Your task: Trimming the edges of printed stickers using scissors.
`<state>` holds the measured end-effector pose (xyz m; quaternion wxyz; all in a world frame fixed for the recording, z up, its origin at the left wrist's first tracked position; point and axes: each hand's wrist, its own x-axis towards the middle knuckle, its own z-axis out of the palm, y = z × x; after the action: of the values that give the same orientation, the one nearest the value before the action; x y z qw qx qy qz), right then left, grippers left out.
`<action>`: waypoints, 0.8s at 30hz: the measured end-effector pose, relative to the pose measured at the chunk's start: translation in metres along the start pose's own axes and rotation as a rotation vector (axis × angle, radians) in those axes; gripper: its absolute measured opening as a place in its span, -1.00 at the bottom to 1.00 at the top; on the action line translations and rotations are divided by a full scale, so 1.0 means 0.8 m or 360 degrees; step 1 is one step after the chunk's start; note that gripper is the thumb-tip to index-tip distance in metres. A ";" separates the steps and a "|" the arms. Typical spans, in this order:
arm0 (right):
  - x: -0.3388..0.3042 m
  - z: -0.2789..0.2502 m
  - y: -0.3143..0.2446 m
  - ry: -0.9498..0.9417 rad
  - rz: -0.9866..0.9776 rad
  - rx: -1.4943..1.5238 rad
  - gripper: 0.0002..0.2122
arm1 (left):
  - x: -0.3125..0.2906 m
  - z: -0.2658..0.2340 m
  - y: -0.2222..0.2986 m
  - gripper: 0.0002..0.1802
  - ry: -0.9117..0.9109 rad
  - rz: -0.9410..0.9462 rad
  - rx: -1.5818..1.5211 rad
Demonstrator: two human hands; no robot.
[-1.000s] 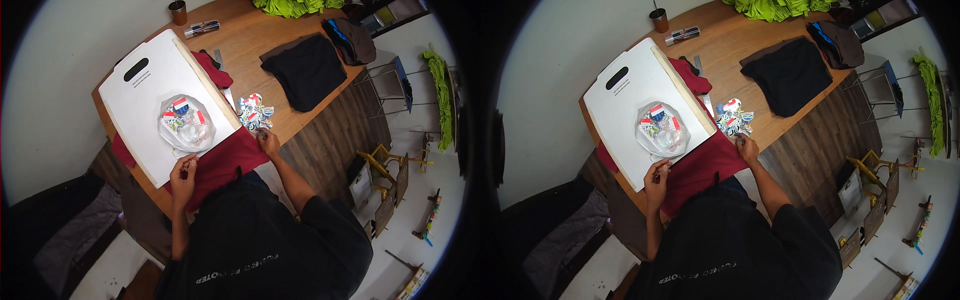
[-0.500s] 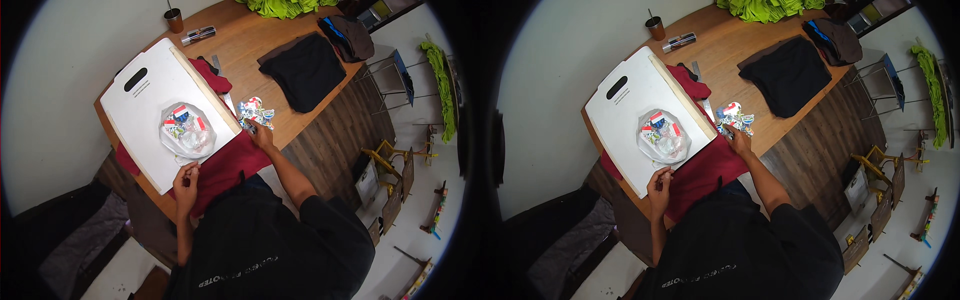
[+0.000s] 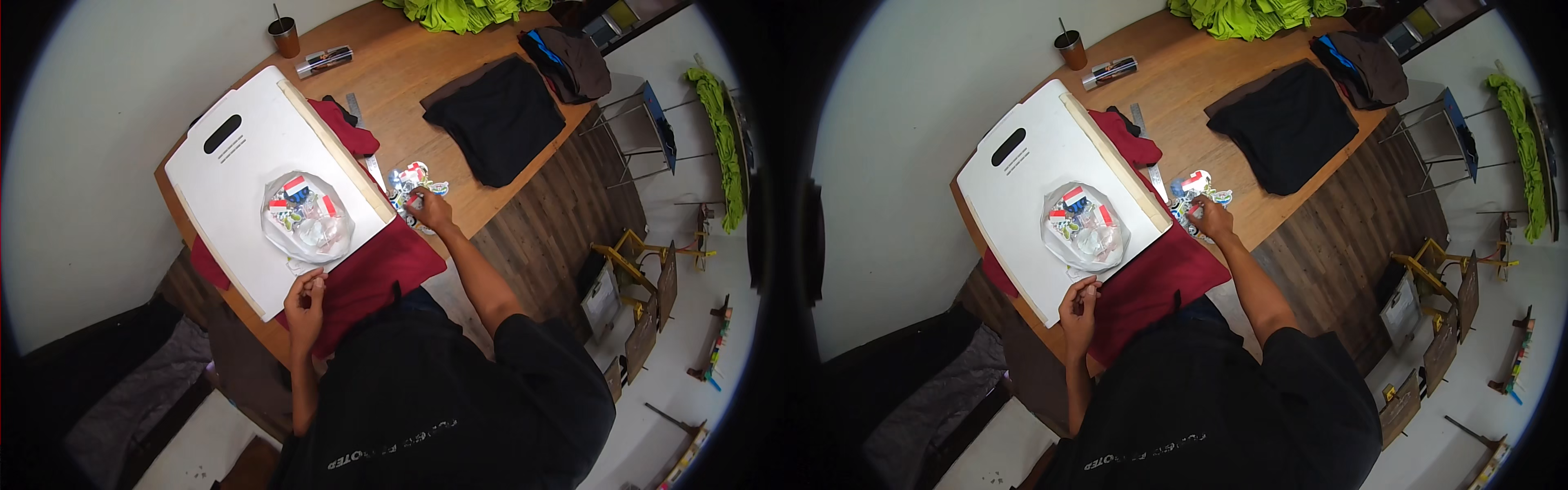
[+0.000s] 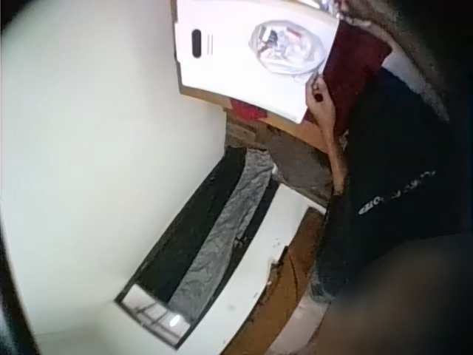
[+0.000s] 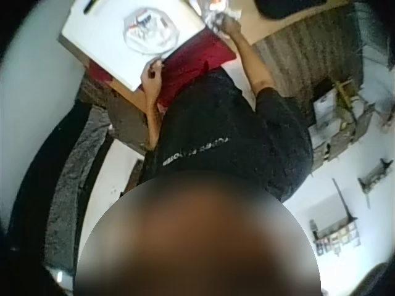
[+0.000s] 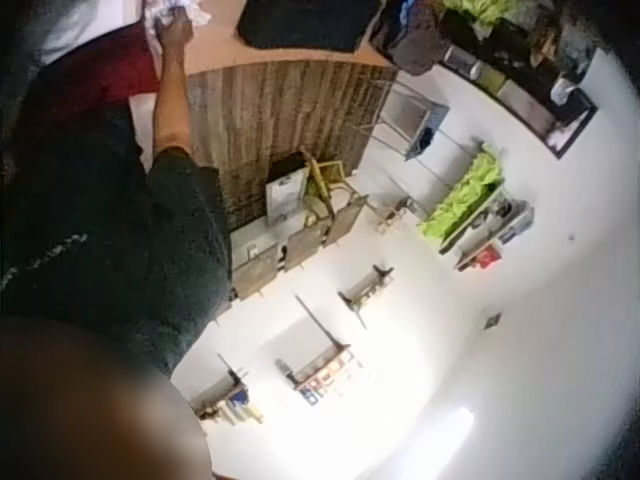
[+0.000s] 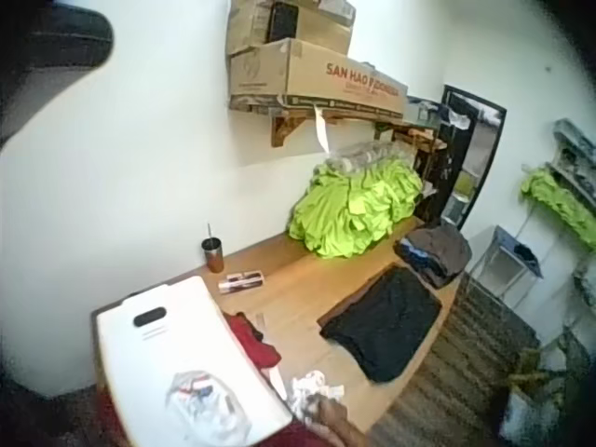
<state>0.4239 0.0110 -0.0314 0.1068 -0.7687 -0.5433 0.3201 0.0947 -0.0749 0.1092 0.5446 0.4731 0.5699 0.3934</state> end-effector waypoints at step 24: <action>-0.031 0.019 0.010 0.0142 -0.0193 -0.0023 -0.67 | -0.001 0.004 0.002 -0.76 -0.0049 0.0001 0.0055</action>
<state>0.4159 -0.0176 -0.0379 0.1445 -0.7487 -0.5859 0.2745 0.0983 -0.0759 0.1104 0.5449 0.4885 0.5681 0.3765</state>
